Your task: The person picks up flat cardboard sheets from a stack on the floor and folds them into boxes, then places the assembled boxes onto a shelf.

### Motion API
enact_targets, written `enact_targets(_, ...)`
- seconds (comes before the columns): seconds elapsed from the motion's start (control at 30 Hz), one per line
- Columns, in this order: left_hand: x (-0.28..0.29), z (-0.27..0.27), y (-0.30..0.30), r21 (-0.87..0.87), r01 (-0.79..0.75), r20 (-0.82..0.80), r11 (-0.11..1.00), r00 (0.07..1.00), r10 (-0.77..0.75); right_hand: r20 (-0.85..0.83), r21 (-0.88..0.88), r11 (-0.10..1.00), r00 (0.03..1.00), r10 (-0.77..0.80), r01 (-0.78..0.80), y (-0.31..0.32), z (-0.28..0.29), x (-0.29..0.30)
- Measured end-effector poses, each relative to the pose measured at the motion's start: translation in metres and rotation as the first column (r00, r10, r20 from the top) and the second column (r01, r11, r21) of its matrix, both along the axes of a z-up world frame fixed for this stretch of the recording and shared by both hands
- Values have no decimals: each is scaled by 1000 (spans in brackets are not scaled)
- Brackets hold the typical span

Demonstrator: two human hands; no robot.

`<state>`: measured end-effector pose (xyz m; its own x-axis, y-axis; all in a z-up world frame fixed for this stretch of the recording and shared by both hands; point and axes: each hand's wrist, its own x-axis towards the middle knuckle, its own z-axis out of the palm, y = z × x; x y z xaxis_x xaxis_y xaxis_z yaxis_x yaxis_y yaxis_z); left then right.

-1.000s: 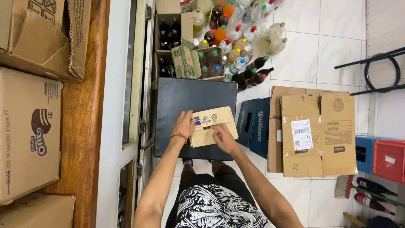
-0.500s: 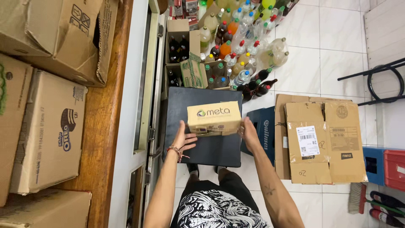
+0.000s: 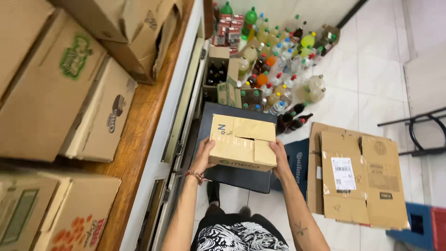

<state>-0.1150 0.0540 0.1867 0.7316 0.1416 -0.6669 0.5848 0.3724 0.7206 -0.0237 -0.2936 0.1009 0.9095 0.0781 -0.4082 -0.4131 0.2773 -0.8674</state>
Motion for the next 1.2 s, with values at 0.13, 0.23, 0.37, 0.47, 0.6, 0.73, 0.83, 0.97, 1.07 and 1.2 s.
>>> enact_targets(0.13, -63, 57, -8, 79, -3, 74, 997, 997, -3, 73, 68, 990, 990, 118, -123, 0, 25, -15)
enact_targets(0.23, -122, 73, -18, 193, -11, 160, 981, 987, -21, 162, 112, 971, 968, 192, -211, -6, 19, -30)
enact_targets(0.37, -221, 145, -57, 400, -132, 359, 907, 933, -23, 214, 134, 938, 934, 288, -320, -9, 9, -57)
enact_targets(0.47, -293, 162, -68, 502, -276, 424, 820, 905, 45, 286, 100, 892, 872, 398, -440, 12, 28, -85)
enact_targets(0.6, -386, 178, -70, 628, -403, 444, 665, 888, 119, 231, 11, 834, 813, 535, -552, 62, 115, -153)
enact_targets(0.73, -489, 226, -70, 662, -537, 479, 523, 840, 257, 280, 30, 719, 696, 661, -695, 126, 173, -223)
enact_targets(0.83, -553, 252, -59, 642, -646, 571, 413, 762, 304, 331, -29, 642, 598, 730, -767, 167, 240, -286)
enact_targets(0.97, -609, 287, -24, 626, -753, 662, 205, 651, 371, 521, 37, 394, 354, 777, -918, 246, 278, -333)
enact_targets(1.07, -648, 351, 9, 625, -767, 655, 142, 615, 439, 719, -57, 252, 135, 681, -966, 307, 369, -399)
enact_targets(1.2, -702, 425, 87, 715, -698, 616, 40, 657, 434, 683, -524, 388, -101, 723, -758, 407, 459, -436)
